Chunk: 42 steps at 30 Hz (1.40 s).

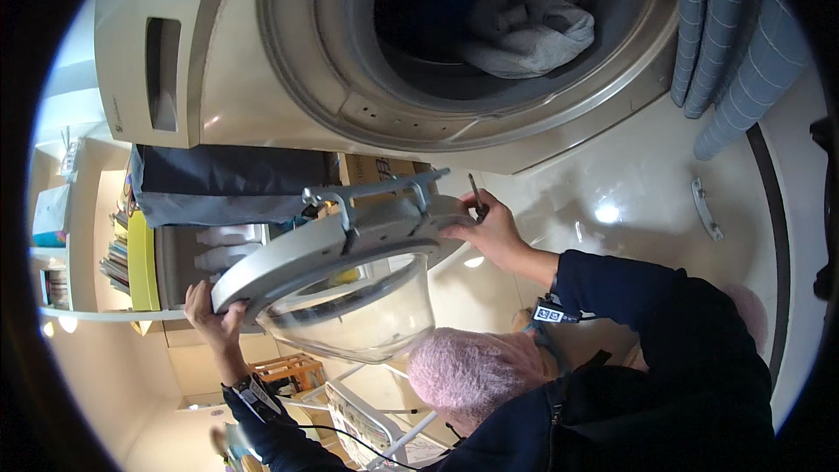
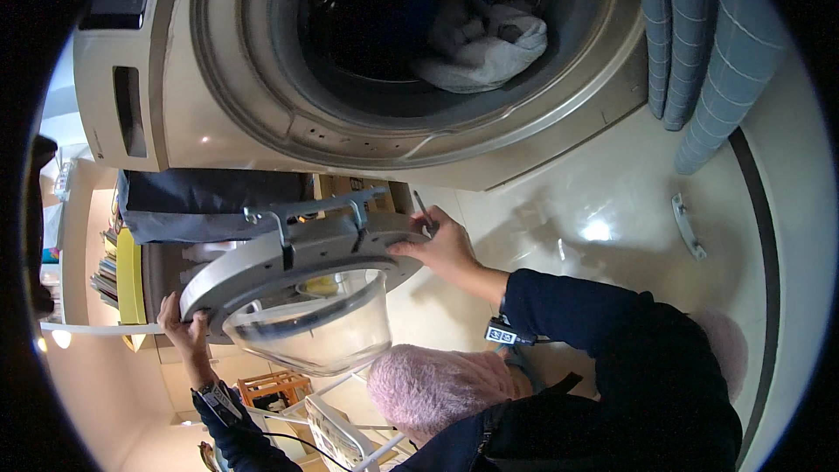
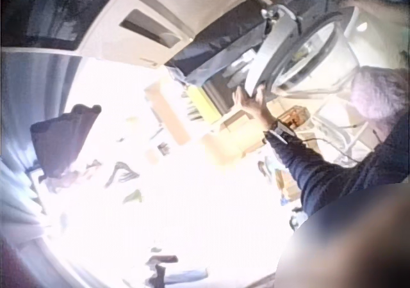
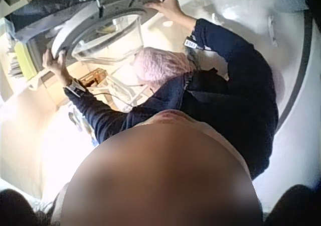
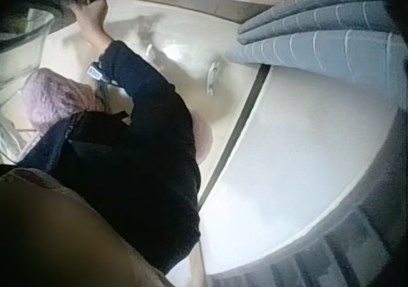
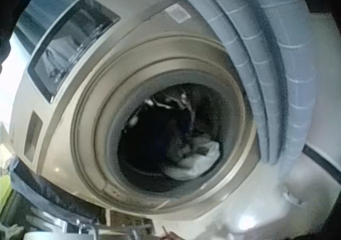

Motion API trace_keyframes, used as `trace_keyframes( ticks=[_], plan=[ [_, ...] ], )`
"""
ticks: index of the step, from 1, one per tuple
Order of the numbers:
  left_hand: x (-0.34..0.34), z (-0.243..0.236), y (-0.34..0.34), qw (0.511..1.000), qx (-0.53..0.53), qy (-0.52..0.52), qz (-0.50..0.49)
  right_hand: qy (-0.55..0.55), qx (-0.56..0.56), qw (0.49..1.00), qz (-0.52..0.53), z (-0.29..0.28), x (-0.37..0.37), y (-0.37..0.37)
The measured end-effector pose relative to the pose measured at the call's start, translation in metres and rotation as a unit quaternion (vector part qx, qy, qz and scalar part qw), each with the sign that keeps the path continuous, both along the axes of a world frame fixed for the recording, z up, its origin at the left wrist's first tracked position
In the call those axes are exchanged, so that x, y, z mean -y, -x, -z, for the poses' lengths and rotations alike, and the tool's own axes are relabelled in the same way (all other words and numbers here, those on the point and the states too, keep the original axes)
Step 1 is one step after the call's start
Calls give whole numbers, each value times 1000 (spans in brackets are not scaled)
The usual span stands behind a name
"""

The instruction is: The person uses a screwdriver to remove screws from the washing machine door frame, detaches the door, and removes a plastic hinge bracket. The door is held and manipulated throughout the process.

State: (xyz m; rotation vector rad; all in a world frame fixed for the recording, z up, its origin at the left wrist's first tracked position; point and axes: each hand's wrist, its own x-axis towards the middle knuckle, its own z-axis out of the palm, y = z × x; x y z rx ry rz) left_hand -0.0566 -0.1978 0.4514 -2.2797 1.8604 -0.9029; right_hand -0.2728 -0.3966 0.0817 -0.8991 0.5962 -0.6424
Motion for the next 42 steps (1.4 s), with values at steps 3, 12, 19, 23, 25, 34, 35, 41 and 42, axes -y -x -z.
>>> trace_keyframes(
  ticks=[3, 12, 19, 23, 25, 34, 35, 41, 42],
  plan=[
    [-7, 21, -6, 1000, 9, -4, 17, -61, 18, 998, -26, 10, -7, 6],
    [-26, 98, -29, 999, -29, 5, 41, 4, -26, 1000, -7, 55, -6, 6],
    [-48, 151, -38, 994, -9, 34, 99, 18, -45, 998, -43, 86, -7, 16],
    [-54, 170, -32, 992, 6, 19, 127, 98, -18, 995, -19, 110, -9, 16],
    [-55, 178, -28, 991, 5, 8, 136, 108, 15, 994, -12, 122, -10, 16],
    [-56, 200, -24, 992, -38, 11, 123, 81, 34, 995, -37, 141, -17, 21],
    [-56, 201, -24, 991, -42, 9, 124, 68, 32, 996, -41, 141, -18, 21],
    [-65, 205, -26, 992, -33, -11, 118, 76, 36, 995, -49, 147, -25, 20],
    [-66, 207, -27, 992, -34, -13, 118, 75, 38, 995, -50, 148, -26, 20]
  ],
)
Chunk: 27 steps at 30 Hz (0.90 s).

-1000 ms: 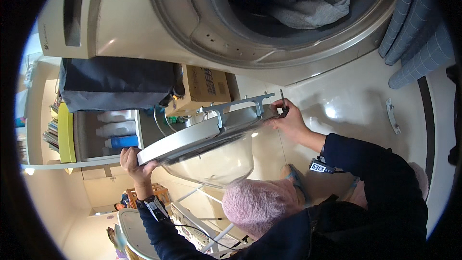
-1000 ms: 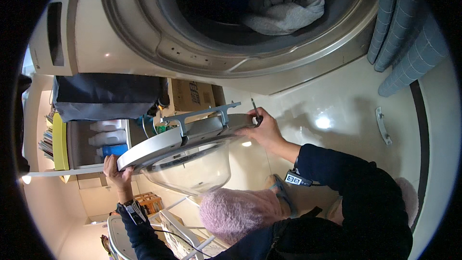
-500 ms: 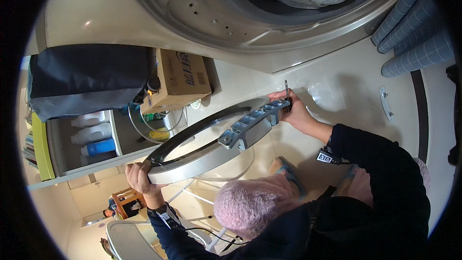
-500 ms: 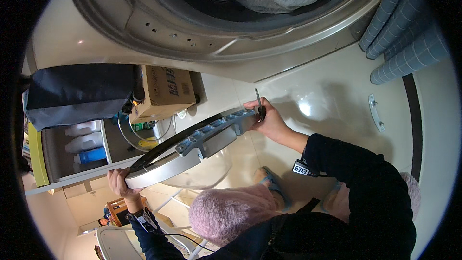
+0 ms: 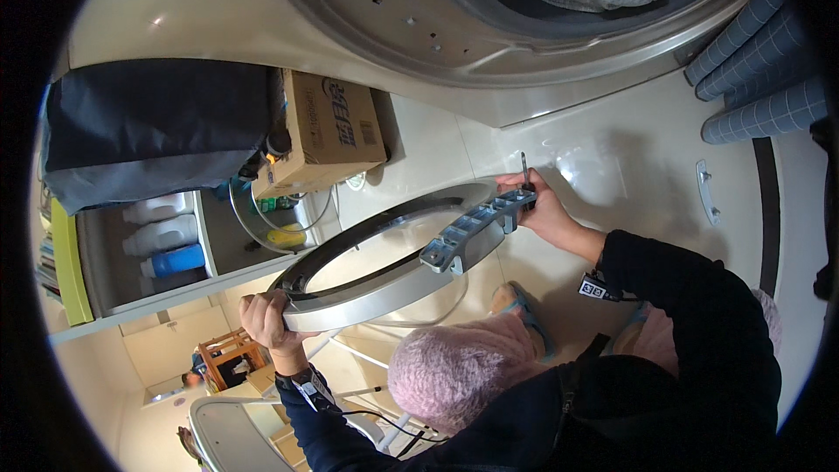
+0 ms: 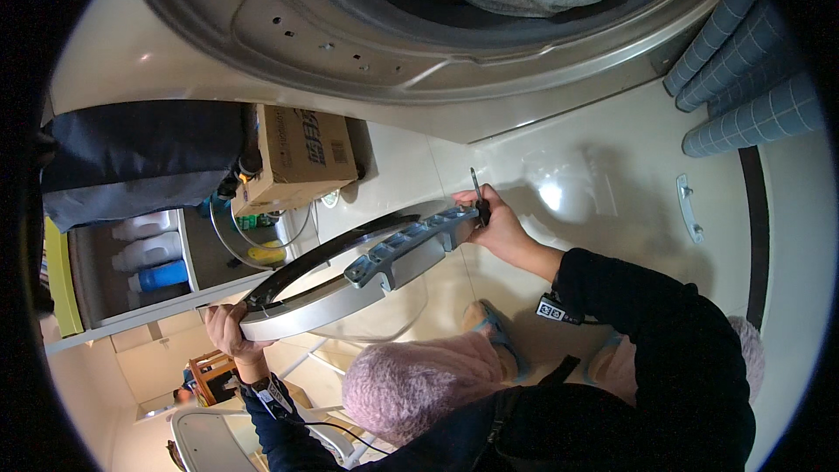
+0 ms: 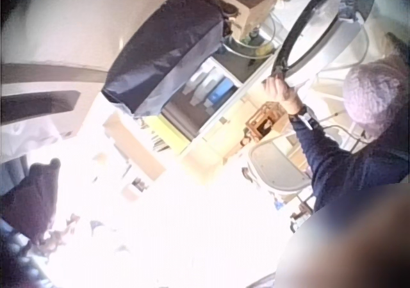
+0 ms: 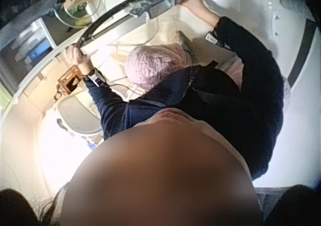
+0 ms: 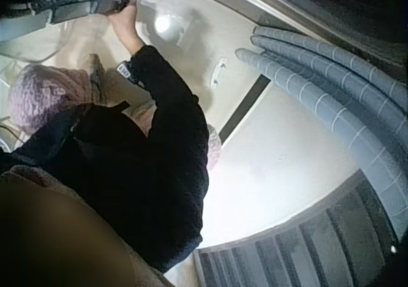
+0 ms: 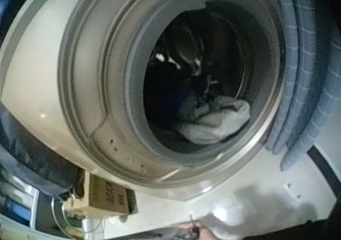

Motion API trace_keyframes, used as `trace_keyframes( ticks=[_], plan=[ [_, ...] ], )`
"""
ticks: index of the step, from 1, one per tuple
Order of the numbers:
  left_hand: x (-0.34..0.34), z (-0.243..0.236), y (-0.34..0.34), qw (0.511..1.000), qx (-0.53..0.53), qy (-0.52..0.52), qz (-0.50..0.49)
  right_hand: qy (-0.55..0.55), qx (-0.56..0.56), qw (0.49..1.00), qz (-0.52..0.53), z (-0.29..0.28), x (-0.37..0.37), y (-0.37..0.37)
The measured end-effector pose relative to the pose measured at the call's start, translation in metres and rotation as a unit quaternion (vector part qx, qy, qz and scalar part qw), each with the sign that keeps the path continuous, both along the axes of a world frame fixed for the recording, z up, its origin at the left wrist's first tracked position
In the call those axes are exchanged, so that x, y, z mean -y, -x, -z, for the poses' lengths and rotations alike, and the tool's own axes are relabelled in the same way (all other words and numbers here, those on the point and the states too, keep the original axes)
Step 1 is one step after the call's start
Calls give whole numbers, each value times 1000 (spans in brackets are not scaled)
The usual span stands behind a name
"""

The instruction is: The person uses a screwdriver to remove screws from the washing machine door frame, detaches the door, and removes a plastic hinge bracket. The door is held and manipulated throughout the process.

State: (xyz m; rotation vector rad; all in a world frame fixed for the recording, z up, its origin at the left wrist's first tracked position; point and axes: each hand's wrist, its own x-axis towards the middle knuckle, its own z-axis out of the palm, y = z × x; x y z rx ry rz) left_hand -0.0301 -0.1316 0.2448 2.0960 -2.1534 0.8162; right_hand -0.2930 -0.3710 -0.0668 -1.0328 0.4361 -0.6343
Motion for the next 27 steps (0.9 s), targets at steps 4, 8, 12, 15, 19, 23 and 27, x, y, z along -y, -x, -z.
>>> trace_keyframes(
  ticks=[4, 8, 12, 15, 19, 23, 27],
  plan=[
    [-7, 8, -2, 1000, -19, -3, -13, 9, -3, 1000, -4, 5, 0, -1],
    [-11, 15, -6, 1000, -16, 4, -13, 14, -10, 1000, 7, 10, -1, -2],
    [-12, 20, -9, 1000, -12, 17, -10, 17, -13, 1000, 12, 13, -5, -4],
    [-12, 23, -9, 1000, -12, 11, -8, 6, -2, 1000, 20, 14, -8, -4],
    [-10, 27, -9, 1000, -12, 10, -4, -10, -34, 999, 10, 14, -8, -4],
    [-9, 29, -10, 1000, -14, -7, -3, 4, -43, 999, 7, 14, -7, -3],
    [-10, 34, -9, 1000, -16, -4, -15, -17, -41, 999, 4, 17, -8, -2]
  ],
)
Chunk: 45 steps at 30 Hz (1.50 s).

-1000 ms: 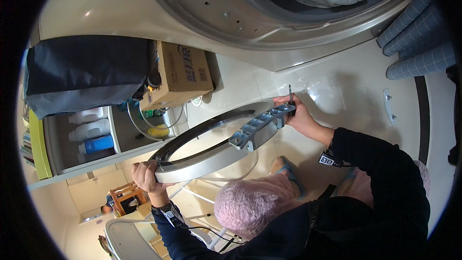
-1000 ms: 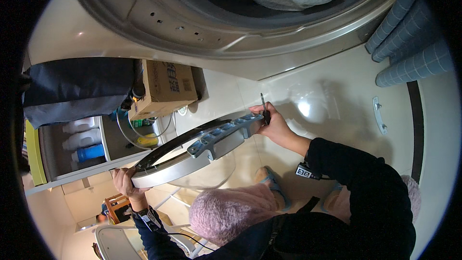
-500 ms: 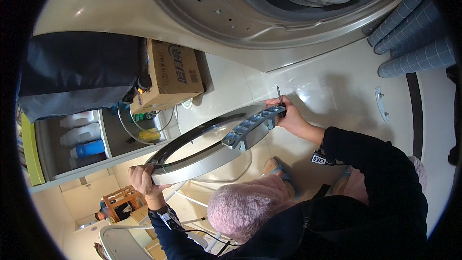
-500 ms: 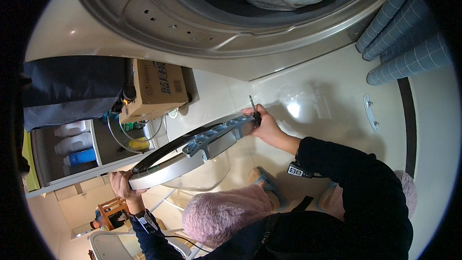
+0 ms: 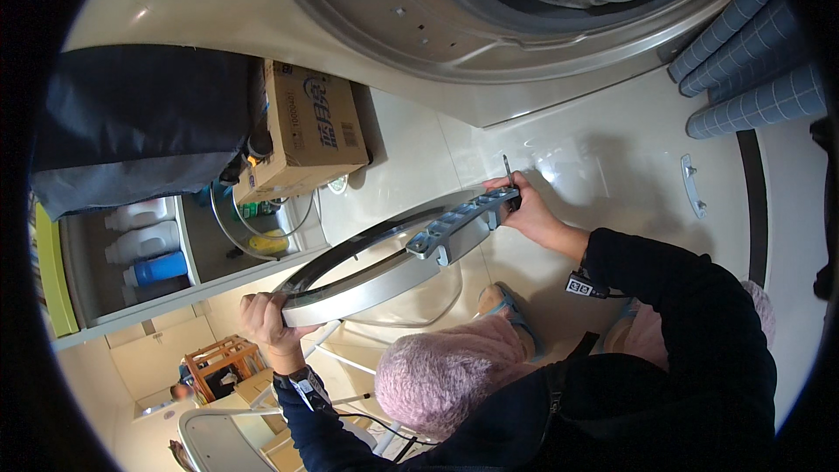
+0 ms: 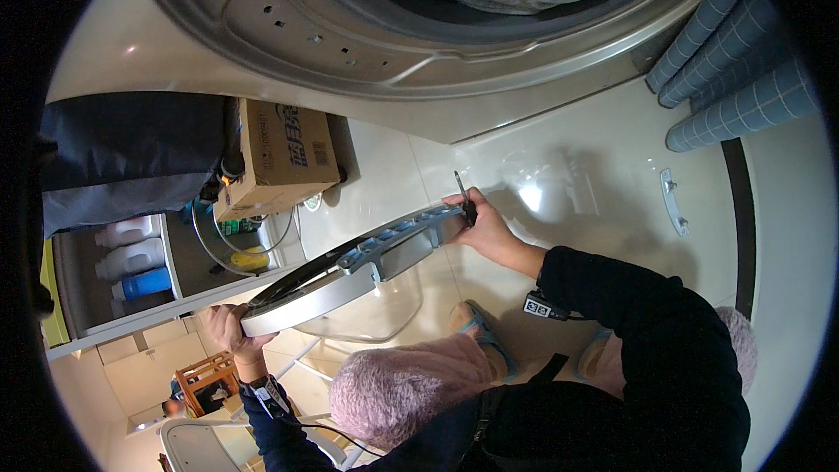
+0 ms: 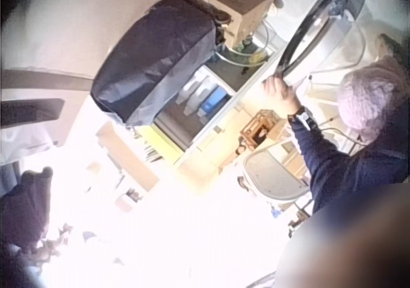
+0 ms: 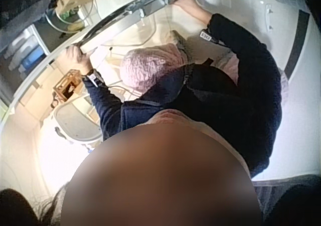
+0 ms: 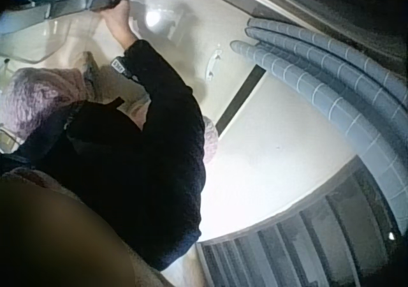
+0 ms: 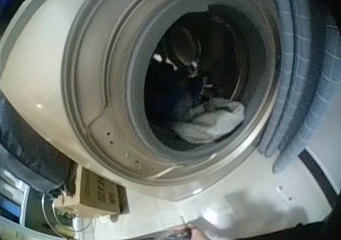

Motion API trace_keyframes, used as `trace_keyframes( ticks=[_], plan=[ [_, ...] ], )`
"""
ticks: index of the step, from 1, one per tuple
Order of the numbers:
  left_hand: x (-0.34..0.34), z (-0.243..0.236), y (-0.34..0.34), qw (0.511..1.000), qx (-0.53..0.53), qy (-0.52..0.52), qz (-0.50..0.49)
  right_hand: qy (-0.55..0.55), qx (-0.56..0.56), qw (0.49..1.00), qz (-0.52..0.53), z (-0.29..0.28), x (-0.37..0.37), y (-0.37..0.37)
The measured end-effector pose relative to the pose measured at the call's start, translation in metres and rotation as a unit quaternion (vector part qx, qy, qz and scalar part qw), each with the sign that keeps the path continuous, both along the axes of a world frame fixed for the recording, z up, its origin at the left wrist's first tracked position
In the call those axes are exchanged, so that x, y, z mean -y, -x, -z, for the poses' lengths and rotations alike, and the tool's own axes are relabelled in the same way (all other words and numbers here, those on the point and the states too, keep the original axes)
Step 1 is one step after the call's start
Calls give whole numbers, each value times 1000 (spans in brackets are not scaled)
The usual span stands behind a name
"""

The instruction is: The person uses a screwdriver to remove screws from the washing machine door frame, detaches the door, and removes a plastic hinge bracket. The door is held and manipulated throughout the process.

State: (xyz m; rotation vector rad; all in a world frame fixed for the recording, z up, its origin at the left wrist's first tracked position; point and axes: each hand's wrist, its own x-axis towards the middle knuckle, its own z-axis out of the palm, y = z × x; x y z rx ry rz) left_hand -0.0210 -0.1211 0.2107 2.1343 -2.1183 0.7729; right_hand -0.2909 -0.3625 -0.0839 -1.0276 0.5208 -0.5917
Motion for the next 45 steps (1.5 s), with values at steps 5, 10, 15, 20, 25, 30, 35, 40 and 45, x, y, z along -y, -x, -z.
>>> trace_keyframes(
  ticks=[5, 10, 15, 20, 25, 30, 35, 40, 45],
  plan=[
    [0, 6, -2, 1000, -14, 9, 9, 26, -1, 1000, -1, 3, 1, -2],
    [-3, 5, -3, 999, -30, 11, -11, 4, -42, 999, -20, 2, 4, -2],
    [-4, 7, -5, 999, -30, 11, -21, 7, -60, 998, -9, 3, 5, -4],
    [0, 7, -10, 999, -21, 8, -26, 38, -71, 997, -8, 2, 7, -5],
    [7, 7, -13, 999, -10, 31, -7, 20, -68, 997, -8, -2, 8, -7],
    [11, 8, -15, 999, -8, 42, 14, 12, -40, 999, -6, -1, 7, -9],
    [12, 8, -15, 999, -7, 37, 6, 40, -66, 997, -5, 2, 7, -10],
    [14, 8, -18, 999, -3, 45, 9, 51, -92, 994, 6, -2, 6, -9],
    [12, 8, -21, 999, -12, 32, 1, 52, -110, 991, -49, -12, 19, -3]
  ],
)
